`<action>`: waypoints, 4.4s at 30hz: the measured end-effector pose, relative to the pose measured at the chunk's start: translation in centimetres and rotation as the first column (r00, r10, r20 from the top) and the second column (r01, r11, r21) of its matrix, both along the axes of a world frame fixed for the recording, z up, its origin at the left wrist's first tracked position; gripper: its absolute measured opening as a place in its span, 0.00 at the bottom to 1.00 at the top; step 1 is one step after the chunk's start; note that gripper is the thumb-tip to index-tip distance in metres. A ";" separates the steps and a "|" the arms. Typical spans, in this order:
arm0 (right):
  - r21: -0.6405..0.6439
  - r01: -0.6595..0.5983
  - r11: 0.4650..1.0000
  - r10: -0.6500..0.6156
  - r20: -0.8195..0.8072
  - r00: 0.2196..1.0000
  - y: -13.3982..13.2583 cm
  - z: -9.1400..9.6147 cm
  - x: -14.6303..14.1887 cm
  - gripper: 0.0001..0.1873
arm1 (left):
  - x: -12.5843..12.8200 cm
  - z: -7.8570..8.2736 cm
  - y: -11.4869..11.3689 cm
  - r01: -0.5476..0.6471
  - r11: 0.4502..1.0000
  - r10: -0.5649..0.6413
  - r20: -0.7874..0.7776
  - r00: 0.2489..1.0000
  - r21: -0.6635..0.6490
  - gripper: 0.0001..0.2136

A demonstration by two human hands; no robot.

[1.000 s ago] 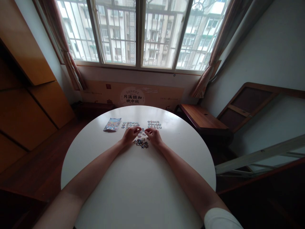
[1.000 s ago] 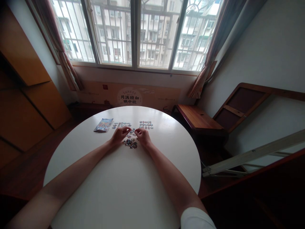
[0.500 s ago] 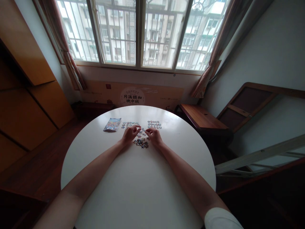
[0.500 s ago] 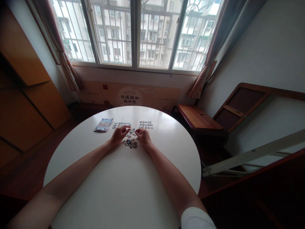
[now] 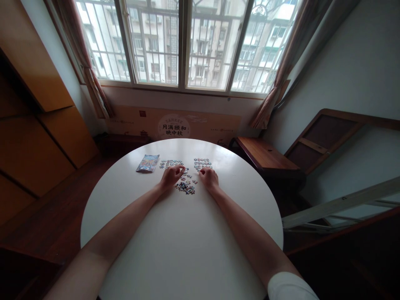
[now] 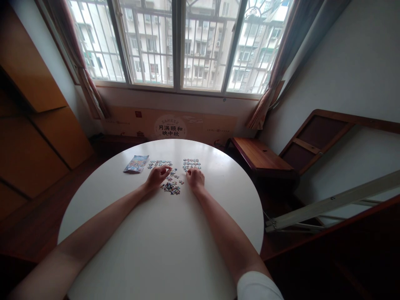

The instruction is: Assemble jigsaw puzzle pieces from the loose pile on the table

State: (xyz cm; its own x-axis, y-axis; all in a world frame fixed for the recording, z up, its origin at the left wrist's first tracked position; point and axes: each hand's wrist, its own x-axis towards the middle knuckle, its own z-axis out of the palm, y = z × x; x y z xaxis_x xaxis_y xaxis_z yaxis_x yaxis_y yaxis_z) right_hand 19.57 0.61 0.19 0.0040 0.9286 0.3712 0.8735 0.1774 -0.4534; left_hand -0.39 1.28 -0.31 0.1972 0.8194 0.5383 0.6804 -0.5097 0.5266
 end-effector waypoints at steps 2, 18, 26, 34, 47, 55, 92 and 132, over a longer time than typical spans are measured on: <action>0.006 -0.005 1.000 0.005 -0.010 1.000 0.1 -0.1 0.0 0.08 | 0.0 0.0 0.0 0.002 1.000 -0.002 -0.002 1.000 -0.001 0.14; 0.055 -0.096 0.994 0.095 0.023 0.995 0.2 -0.6 -0.1 0.07 | 0.0 -0.1 -0.1 0.020 1.000 -0.020 -0.017 1.000 0.011 0.13; 0.061 -0.125 0.990 0.124 0.012 0.992 0.4 -0.9 -0.1 0.08 | 0.0 0.1 -0.2 0.022 1.000 -0.022 -0.021 1.000 0.000 0.14; 0.110 -0.235 0.966 0.233 0.024 0.972 0.8 -1.2 -0.2 0.10 | 0.1 0.2 -0.3 0.017 1.000 -0.017 -0.031 0.999 -0.003 0.13; 0.107 -0.284 0.953 0.277 0.073 0.958 0.4 -0.8 -0.4 0.10 | 0.1 0.4 -0.5 0.017 1.000 -0.017 -0.031 0.999 -0.015 0.13; 0.123 -0.265 0.957 0.255 0.086 0.963 0.6 -1.1 -0.4 0.10 | 0.1 0.2 -0.4 0.024 1.000 -0.024 -0.041 0.999 0.008 0.13; 0.178 -0.213 0.961 0.219 -0.016 0.976 0.7 -1.1 -0.2 0.14 | 0.0 -0.1 -0.2 0.035 0.999 -0.034 -0.041 0.999 0.013 0.13; -0.077 -0.332 0.940 0.334 0.025 0.942 0.3 0.6 -0.2 0.13 | 0.0 0.3 -0.4 0.036 0.999 -0.036 -0.065 0.997 -0.010 0.13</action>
